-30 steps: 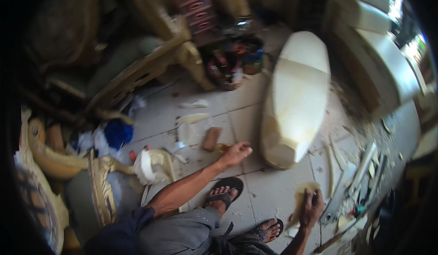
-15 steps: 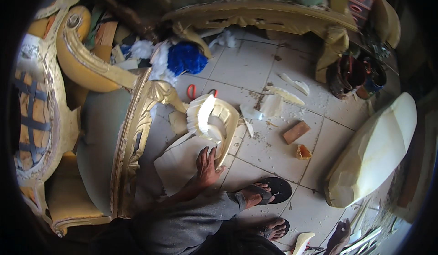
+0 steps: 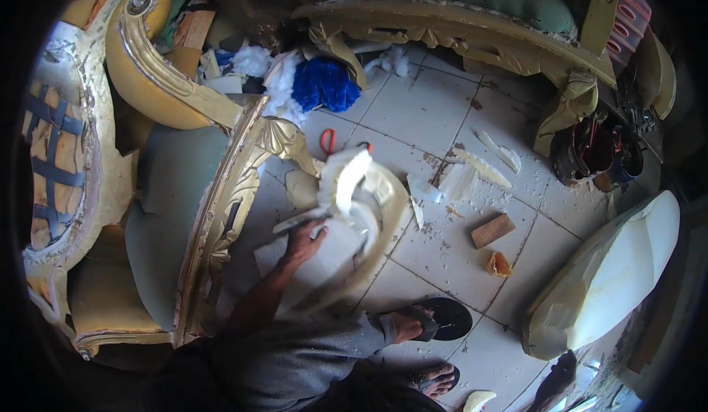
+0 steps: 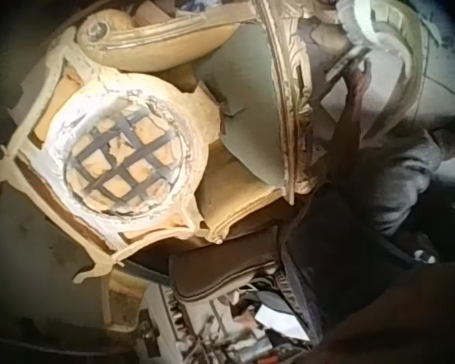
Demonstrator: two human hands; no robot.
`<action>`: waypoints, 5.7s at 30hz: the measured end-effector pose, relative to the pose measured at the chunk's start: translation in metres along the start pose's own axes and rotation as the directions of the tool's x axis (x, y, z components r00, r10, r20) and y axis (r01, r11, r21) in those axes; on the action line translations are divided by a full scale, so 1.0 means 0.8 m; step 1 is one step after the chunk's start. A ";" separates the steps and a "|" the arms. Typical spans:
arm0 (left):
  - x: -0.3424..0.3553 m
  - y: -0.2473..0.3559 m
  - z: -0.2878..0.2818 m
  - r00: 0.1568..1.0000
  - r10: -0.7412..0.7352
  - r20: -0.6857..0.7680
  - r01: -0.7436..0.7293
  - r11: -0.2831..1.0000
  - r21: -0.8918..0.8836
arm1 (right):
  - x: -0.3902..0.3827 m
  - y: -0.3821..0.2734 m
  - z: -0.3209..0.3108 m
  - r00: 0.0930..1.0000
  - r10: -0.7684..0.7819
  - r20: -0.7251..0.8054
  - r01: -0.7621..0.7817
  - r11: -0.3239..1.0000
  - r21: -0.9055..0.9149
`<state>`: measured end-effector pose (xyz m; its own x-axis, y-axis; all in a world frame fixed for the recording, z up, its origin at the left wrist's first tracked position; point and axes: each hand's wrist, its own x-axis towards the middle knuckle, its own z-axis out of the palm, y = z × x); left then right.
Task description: The person shapes a large piece of white foam by using a long blade to trim the edges and a small brush to apply adhesive to a corner, then attaches a smaller foam piece.
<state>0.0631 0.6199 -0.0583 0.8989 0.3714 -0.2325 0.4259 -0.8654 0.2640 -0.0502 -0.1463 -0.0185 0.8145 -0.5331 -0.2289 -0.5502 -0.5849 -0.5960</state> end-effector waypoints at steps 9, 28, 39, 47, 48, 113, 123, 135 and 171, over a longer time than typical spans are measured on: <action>0.112 -0.093 0.021 0.912 -0.024 -0.409 0.057 0.996 0.067 | -0.039 -0.024 -0.010 0.958 0.046 -0.284 -0.034 0.998 0.047; 0.049 -0.089 0.014 0.995 -0.086 -0.058 0.002 0.576 -0.818 | -0.099 -0.129 0.038 0.956 0.052 -0.289 -0.013 0.991 0.134; -0.034 0.003 -0.007 0.987 0.136 0.084 -0.119 0.976 -0.180 | -0.091 -0.176 0.059 0.980 -0.008 -0.197 0.039 0.988 0.152; 0.004 0.101 -0.024 0.897 0.393 -0.204 -0.442 0.794 -0.417 | -0.095 -0.186 0.074 0.978 -0.098 -0.184 0.140 0.963 0.231; 0.009 0.131 -0.029 0.976 0.098 -0.196 -0.204 0.728 -0.654 | -0.097 -0.188 0.069 0.985 -0.063 -0.163 0.105 0.959 0.263; -0.169 0.502 0.102 -0.016 0.598 0.801 0.568 0.665 -0.485 | -0.203 -0.055 0.124 0.979 -0.102 -0.175 0.184 0.087 0.979; -0.186 0.510 0.117 -0.205 0.538 0.818 0.535 0.761 -0.367 | -0.223 -0.067 0.115 0.960 0.277 0.041 -0.053 0.036 0.998; -0.185 0.508 0.138 -0.249 0.562 0.789 0.524 0.763 -0.379 | -0.255 -0.052 0.097 0.926 0.367 0.085 -0.170 0.205 0.964; -0.101 0.851 0.228 0.018 0.727 0.686 0.194 0.671 -0.716 | -0.232 0.034 0.026 0.559 0.747 -0.360 0.131 0.350 0.928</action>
<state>0.2613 -0.0605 -0.0304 0.2551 -0.8533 -0.4547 0.5339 -0.2678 0.8021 -0.2123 -0.0505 -0.0079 -0.0223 -0.9550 -0.2958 0.0844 0.2930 -0.9524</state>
